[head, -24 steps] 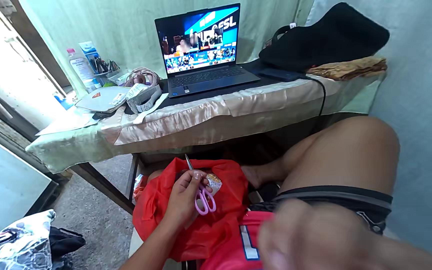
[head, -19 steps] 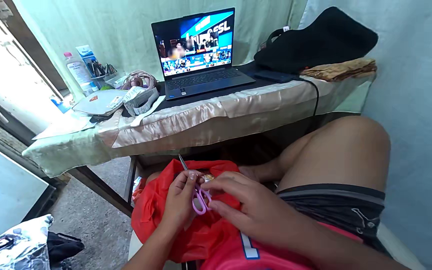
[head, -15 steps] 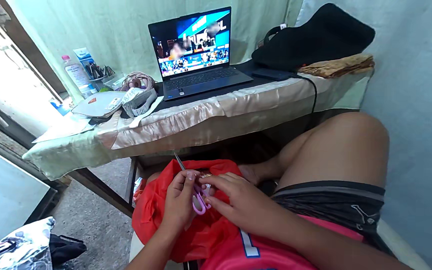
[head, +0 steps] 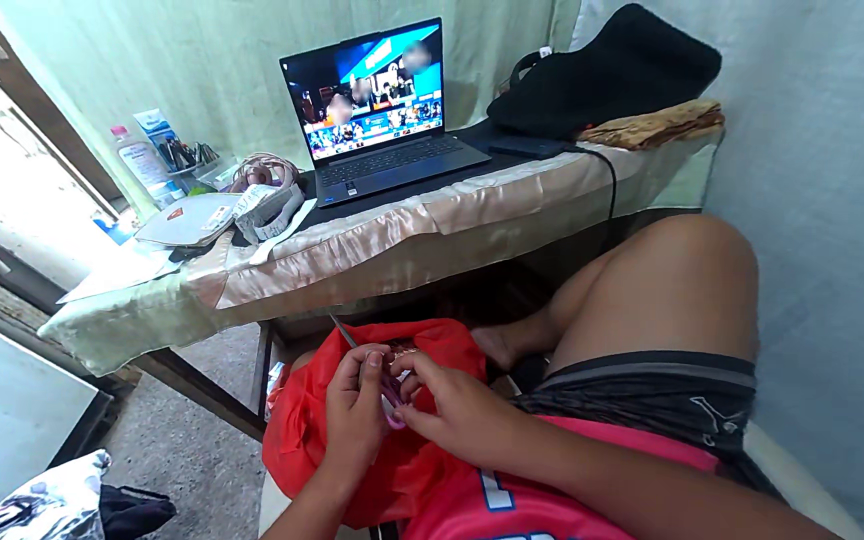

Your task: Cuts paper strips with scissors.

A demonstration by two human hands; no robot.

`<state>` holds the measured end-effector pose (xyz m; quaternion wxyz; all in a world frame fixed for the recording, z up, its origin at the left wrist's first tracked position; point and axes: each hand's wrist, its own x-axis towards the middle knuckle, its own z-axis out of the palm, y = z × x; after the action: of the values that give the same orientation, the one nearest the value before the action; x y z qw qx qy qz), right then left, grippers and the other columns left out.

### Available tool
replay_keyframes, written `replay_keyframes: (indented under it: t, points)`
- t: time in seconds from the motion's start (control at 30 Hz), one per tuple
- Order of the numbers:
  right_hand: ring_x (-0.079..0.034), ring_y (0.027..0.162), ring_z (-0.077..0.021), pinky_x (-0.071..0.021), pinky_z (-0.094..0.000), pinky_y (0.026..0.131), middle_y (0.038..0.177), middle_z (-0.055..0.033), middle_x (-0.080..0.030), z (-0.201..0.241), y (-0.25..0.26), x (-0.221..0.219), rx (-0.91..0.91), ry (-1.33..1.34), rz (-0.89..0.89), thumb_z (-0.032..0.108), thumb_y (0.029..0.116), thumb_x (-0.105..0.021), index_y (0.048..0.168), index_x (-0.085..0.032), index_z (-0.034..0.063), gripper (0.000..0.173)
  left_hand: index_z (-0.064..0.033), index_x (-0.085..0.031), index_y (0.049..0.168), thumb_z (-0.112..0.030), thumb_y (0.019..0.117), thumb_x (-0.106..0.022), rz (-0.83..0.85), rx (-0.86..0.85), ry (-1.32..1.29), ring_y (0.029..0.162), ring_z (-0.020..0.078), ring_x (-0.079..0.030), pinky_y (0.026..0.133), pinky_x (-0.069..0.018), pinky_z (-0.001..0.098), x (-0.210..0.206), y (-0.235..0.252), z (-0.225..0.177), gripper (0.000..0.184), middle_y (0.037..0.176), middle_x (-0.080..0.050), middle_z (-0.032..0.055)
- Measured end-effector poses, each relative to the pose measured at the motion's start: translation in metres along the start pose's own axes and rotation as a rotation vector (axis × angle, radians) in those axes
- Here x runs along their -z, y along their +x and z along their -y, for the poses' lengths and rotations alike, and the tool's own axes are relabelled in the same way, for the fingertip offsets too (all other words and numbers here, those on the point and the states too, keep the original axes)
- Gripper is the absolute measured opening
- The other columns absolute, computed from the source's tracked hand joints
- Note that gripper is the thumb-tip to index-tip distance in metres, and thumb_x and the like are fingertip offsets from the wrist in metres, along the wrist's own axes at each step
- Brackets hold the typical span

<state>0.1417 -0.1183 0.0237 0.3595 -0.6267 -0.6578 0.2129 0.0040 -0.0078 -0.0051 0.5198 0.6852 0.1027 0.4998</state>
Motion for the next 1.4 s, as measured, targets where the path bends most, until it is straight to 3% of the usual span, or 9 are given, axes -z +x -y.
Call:
replay_keyframes:
  t: [0.23,0.43,0.57,0.67,0.8,0.87,1.07,1.2,1.4]
  points:
    - [-0.070,0.090,-0.0095,-0.0592,-0.0347,0.084,0.100,0.0031,-0.071,0.002,-0.001,-0.001,-0.134,0.073,-0.002,0.038,0.0970,-0.067,0.135,-0.049,0.0152,0.048,0.0005,-0.068,0.114,-0.012,0.1081,-0.049,0.001,-0.064,0.059,0.091,0.0158,-0.069,0.083,-0.0600,0.0305,-0.003,-0.003,0.003,0.023,0.106,-0.071,0.0089]
    - [-0.070,0.097,-0.0064,-0.0595,-0.0289,0.088,0.109,0.0015,-0.071,0.002,0.001,-0.006,-0.139,0.304,-0.019,0.019,0.0927,-0.070,0.129,-0.050,0.0126,0.042,-0.0010,-0.071,0.113,-0.013,0.1072,-0.052,0.025,-0.105,0.045,0.100,0.0167,-0.069,0.091,-0.0583,0.0319,-0.007,-0.006,-0.003,0.023,0.111,-0.072,0.0092]
    - [-0.071,0.094,-0.0111,-0.0610,-0.0296,0.084,0.106,-0.0040,-0.070,0.003,0.001,-0.005,-0.047,0.481,-0.081,0.008,0.0942,-0.067,0.123,-0.050,0.0080,0.033,-0.0022,-0.072,0.111,-0.018,0.1070,-0.054,0.039,-0.030,0.005,0.118,0.0232,-0.066,0.098,-0.0576,0.0371,0.005,-0.001,-0.025,0.025,0.129,-0.067,0.0131]
    - [-0.072,0.090,-0.0133,-0.0621,-0.0304,0.082,0.102,-0.0049,-0.072,0.004,0.001,-0.002,0.016,0.566,-0.167,0.005,0.0946,-0.068,0.129,-0.047,0.0060,0.040,-0.0034,-0.070,0.115,-0.023,0.1073,-0.054,-0.010,0.081,-0.040,0.113,0.0245,-0.069,0.088,-0.0622,0.0386,0.017,0.000,-0.039,0.027,0.136,-0.064,0.0129]
    - [-0.073,0.093,-0.0167,-0.0625,-0.0320,0.085,0.105,-0.0075,-0.072,0.003,0.003,0.002,0.051,0.640,-0.244,0.006,0.0958,-0.068,0.143,-0.040,0.0029,0.055,-0.0091,-0.070,0.116,-0.025,0.1072,-0.054,-0.022,0.098,-0.211,0.070,0.0120,-0.064,0.064,-0.0577,0.0269,0.025,-0.001,-0.060,0.024,0.085,-0.067,0.0046]
    - [-0.073,0.093,-0.0174,-0.0625,-0.0323,0.087,0.106,-0.0087,-0.072,0.002,0.003,0.003,0.038,0.669,-0.254,0.006,0.0962,-0.068,0.147,-0.040,0.0006,0.058,-0.0121,-0.069,0.113,-0.028,0.1068,-0.055,0.063,0.128,-0.375,0.058,0.0073,-0.057,0.054,-0.0518,0.0224,0.027,-0.004,-0.073,0.022,0.074,-0.060,0.0005]
    - [-0.072,0.093,-0.0169,-0.0615,-0.0321,0.087,0.107,-0.0101,-0.070,0.001,0.002,0.004,0.054,0.721,-0.219,0.004,0.0981,-0.063,0.148,-0.040,-0.0023,0.056,-0.0103,-0.067,0.119,-0.027,0.1078,-0.052,0.313,0.339,-0.605,0.060,0.0073,-0.056,0.054,-0.0507,0.0224,0.033,-0.011,-0.089,0.025,0.078,-0.059,0.0014]
    - [-0.071,0.092,-0.0158,-0.0610,-0.0307,0.086,0.107,-0.0088,-0.071,-0.001,0.003,0.007,0.054,0.702,-0.201,0.006,0.1000,-0.063,0.146,-0.044,-0.0005,0.050,-0.0048,-0.063,0.128,-0.018,0.1066,-0.050,0.222,0.422,-0.349,0.060,0.0085,-0.057,0.054,-0.0503,0.0224,0.033,0.003,-0.060,0.028,0.082,-0.064,0.0063]
    - [-0.072,0.102,-0.0158,-0.0607,-0.0309,0.091,0.115,-0.0071,-0.073,-0.010,0.005,0.023,-0.004,0.633,-0.134,0.002,0.0987,-0.063,0.144,-0.049,0.0031,0.047,-0.0003,-0.068,0.114,-0.017,0.1075,-0.051,0.206,0.573,-0.082,0.073,0.0152,-0.066,0.061,-0.0551,0.0270,0.031,0.018,-0.009,0.025,0.102,-0.073,0.0132]
